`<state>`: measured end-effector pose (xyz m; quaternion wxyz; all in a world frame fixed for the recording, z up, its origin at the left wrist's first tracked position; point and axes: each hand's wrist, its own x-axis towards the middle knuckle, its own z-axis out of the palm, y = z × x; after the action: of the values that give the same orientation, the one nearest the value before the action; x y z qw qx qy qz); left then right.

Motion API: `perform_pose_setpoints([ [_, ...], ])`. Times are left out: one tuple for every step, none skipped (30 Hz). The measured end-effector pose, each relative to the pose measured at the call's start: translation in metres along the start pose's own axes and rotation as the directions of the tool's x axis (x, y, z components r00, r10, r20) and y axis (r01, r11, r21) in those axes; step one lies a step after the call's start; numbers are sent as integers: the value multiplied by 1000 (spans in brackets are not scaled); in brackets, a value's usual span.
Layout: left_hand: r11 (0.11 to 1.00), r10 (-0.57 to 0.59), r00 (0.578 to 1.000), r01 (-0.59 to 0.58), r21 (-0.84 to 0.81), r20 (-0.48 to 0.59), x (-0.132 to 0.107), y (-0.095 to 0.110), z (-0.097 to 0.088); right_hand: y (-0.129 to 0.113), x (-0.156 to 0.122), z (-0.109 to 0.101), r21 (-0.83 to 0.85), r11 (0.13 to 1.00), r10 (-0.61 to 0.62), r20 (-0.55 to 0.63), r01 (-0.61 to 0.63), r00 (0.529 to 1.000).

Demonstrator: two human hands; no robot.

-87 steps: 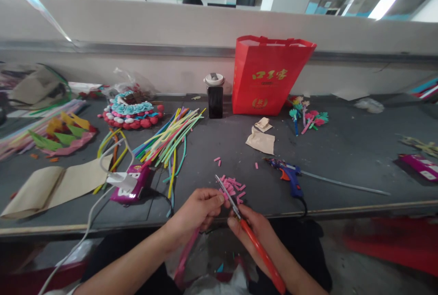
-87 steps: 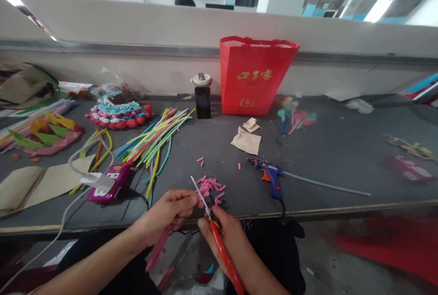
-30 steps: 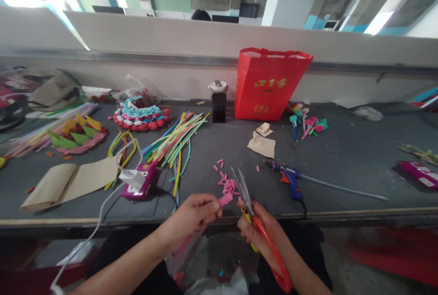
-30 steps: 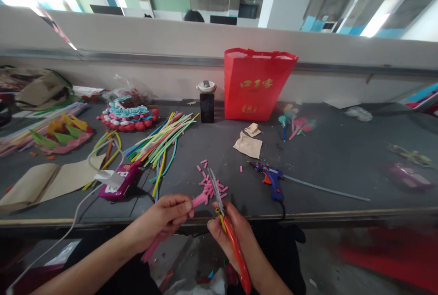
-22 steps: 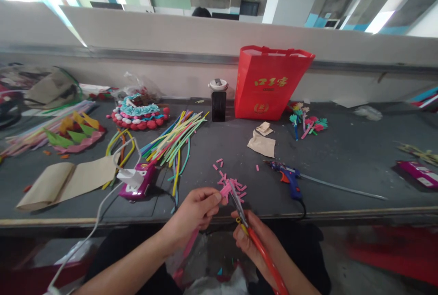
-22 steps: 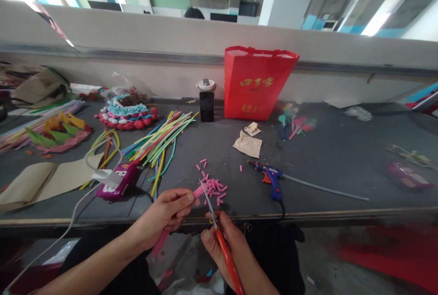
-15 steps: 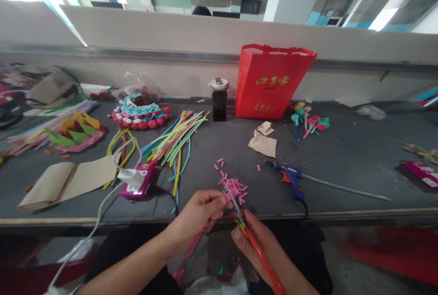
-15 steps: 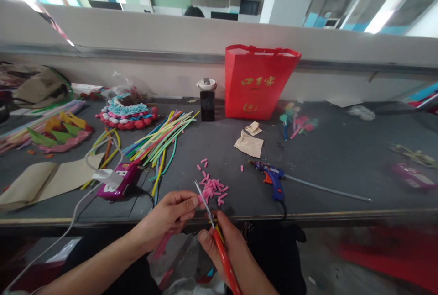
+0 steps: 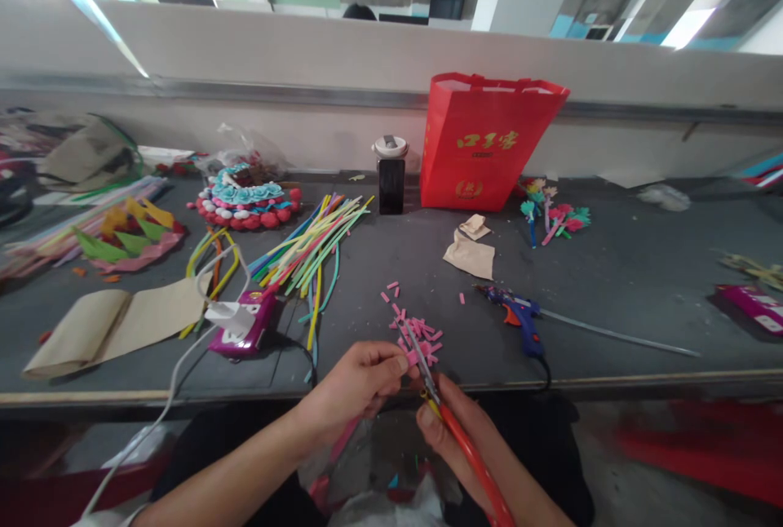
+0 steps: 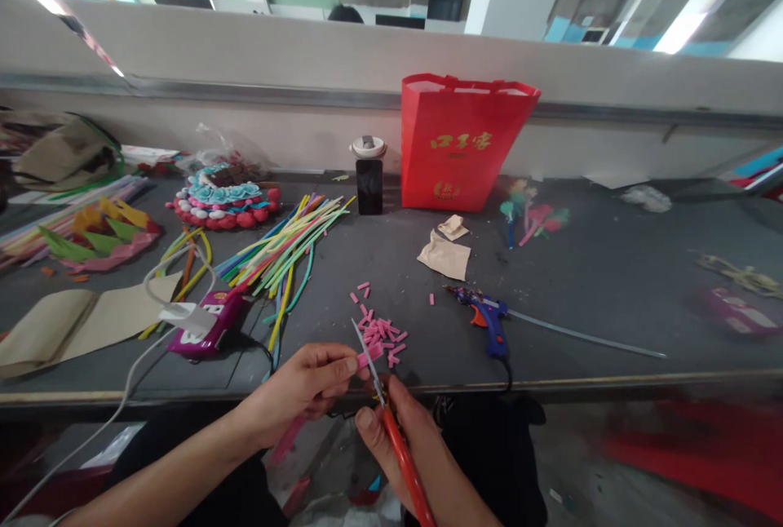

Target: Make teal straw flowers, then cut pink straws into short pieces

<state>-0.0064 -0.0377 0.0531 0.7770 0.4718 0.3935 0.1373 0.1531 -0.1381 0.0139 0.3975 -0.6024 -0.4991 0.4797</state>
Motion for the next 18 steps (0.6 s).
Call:
perform_pose_setpoints([
  [1000, 3, 1000, -3, 2, 0, 0, 1, 0, -1, 0, 0, -2, 1000, -9, -10, 9, 1000],
  [1000, 5, 1000, -5, 4, -1, 0, 2, 1, -2, 1, 0, -8, 1000, -22, -19, 21, 1000],
  [1000, 7, 1000, -7, 6, -2, 1, 3, 1, -2, 2, 0, -17, 999, -35, -26, 35, 999],
  [1000, 7, 1000, -7, 8, -3, 1, 3, 2, -3, 3, 0, -27, 999, -48, -30, 47, 998],
  [1000, 6, 1000, -6, 8, -6, 1, 4, 2, -4, 4, -1, -39, 998, -55, -30, 54, 998],
  [1000, 3, 1000, -3, 8, -10, 1, 5, 2, -5, 5, -1, -47, 997, -57, -27, 56, 998],
  [1000, 1, 1000, -1, 9, -15, 2, 5, 2, -6, 6, -2, -50, 997, -56, -23, 55, 998],
  [1000, -1, 1000, 1, 10, -19, 3, 6, 2, -6, 8, -2, -52, 997, -55, -18, 54, 998],
  [1000, -3, 1000, 3, 9, -22, 4, 6, 1, -6, 9, -3, -56, 997, -54, -12, 54, 998],
  [1000, -7, 1000, 7, 7, -24, 5, 6, 0, -6, 11, -4, -60, 997, -54, -4, 54, 999],
  [1000, -11, 1000, 11, 5, -27, 6, 6, -1, -6, 12, -4, -63, 996, -55, 3, 55, 999],
  [1000, -17, 999, 17, 2, -27, 7, 6, -2, -6, 13, -4, -66, 996, -55, 8, 55, 998],
  [1000, -22, 999, 22, 0, -27, 8, 6, -3, -6, 14, -4, -69, 996, -54, 14, 54, 998],
  [1000, -24, 999, 24, -4, -28, 9, 5, -4, -6, 14, -4, -71, 996, -52, 18, 53, 998],
  [1000, -24, 999, 23, -7, -29, 10, 5, -5, -6, 14, -4, -73, 996, -50, 21, 51, 999],
  [1000, -23, 999, 23, -10, -28, 10, 5, -5, -6, 15, -3, -73, 996, -51, 23, 52, 998],
  [1000, -23, 999, 23, -13, -28, 11, 5, -6, -6, 14, -3, -69, 996, -52, 25, 54, 998],
  [1000, -24, 999, 24, -14, -27, 11, 6, -6, -6, 14, -3, -64, 997, -52, 26, 54, 998],
])
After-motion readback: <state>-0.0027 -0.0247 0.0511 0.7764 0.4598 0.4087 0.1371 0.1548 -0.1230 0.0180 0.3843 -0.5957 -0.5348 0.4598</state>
